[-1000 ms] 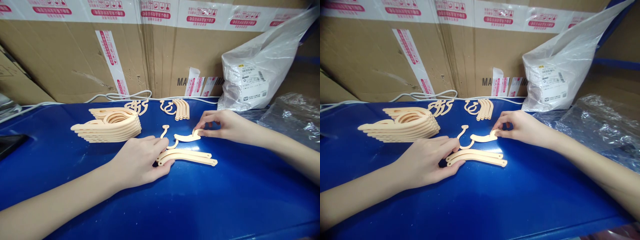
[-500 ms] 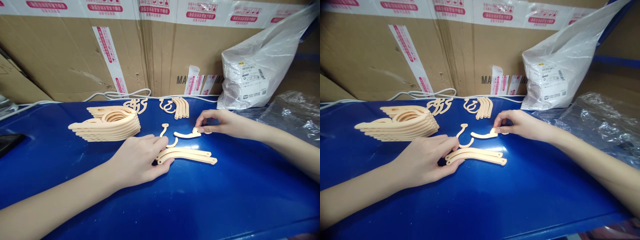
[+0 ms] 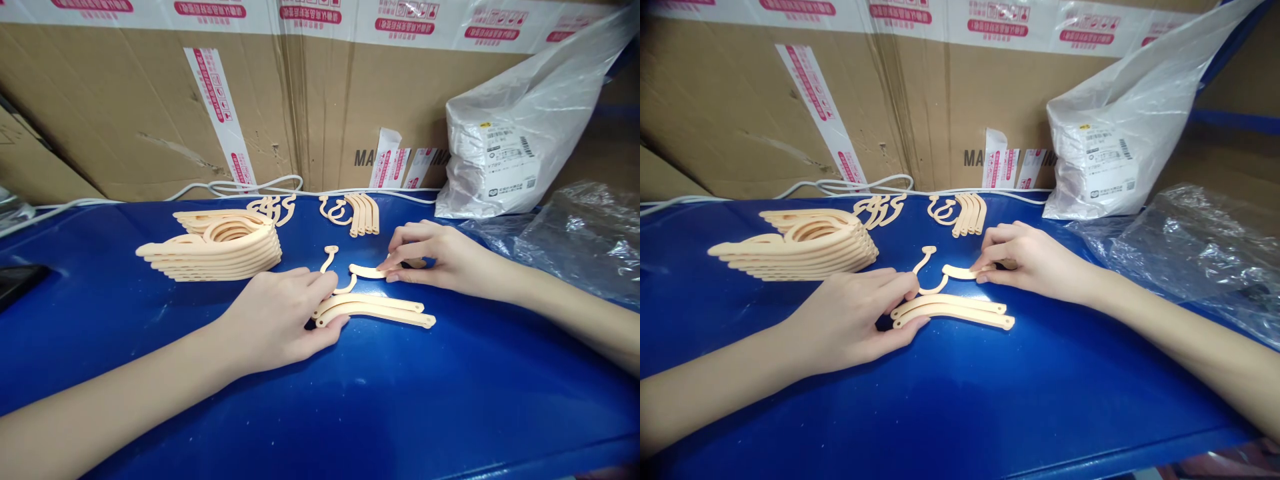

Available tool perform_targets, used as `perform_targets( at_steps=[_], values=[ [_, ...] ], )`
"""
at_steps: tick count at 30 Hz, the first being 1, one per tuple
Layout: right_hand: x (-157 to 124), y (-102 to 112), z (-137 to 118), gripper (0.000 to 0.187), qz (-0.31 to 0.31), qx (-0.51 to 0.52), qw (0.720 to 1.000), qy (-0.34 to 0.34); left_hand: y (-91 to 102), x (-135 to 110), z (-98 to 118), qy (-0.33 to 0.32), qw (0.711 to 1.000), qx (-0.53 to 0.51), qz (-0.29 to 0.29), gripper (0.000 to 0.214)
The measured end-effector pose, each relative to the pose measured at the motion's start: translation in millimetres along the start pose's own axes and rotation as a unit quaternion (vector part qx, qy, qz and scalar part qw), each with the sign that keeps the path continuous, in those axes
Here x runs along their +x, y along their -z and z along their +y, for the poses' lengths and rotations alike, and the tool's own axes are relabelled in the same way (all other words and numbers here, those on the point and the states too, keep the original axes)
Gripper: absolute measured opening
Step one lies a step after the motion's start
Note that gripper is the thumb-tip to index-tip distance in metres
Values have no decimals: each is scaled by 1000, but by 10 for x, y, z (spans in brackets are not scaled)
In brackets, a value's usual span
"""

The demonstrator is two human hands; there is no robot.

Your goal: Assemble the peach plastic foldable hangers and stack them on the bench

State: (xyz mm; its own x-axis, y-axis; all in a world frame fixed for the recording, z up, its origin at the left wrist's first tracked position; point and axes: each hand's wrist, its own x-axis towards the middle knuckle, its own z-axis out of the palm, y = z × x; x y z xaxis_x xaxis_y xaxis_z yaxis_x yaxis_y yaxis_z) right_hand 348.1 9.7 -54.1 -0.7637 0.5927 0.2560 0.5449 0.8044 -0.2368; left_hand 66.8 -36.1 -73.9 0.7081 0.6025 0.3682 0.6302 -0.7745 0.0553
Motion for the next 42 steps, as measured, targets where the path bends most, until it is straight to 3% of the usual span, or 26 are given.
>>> perform_targets(
  at_steps=[6, 17, 23, 27, 31, 35, 38, 42],
  values=[
    [16, -36, 41, 23, -1, 86, 996, -24, 15, -7, 3, 5, 1000, -5, -5, 23],
    [47, -84, 76, 25, 42, 56, 997, -39, 16, -8, 17, -1, 1000, 4, 2, 23],
    [24, 54, -38, 22, 124, -11, 992, -30, 1, -10, 15, 3, 1000, 8, 3, 25],
    [12, 67, -131, 22, 115, -84, 990, 9, 13, -14, 19, 9, 1000, 15, 5, 27],
    [4, 24, -179, 23, 85, -186, 977, 60, 33, -17, 29, -2, 998, 0, 57, 36],
    [-4, 5, -167, 21, 84, -225, 967, 90, 41, 16, -7, -34, 992, 63, 104, 22],
    [-2, 0, -154, 19, 92, -226, 965, 98, 30, 39, -63, -79, 991, 76, 82, 26],
    [7, -21, -163, 19, 88, -212, 968, 102, 31, 41, -83, -86, 994, 60, 41, 16]
  ],
)
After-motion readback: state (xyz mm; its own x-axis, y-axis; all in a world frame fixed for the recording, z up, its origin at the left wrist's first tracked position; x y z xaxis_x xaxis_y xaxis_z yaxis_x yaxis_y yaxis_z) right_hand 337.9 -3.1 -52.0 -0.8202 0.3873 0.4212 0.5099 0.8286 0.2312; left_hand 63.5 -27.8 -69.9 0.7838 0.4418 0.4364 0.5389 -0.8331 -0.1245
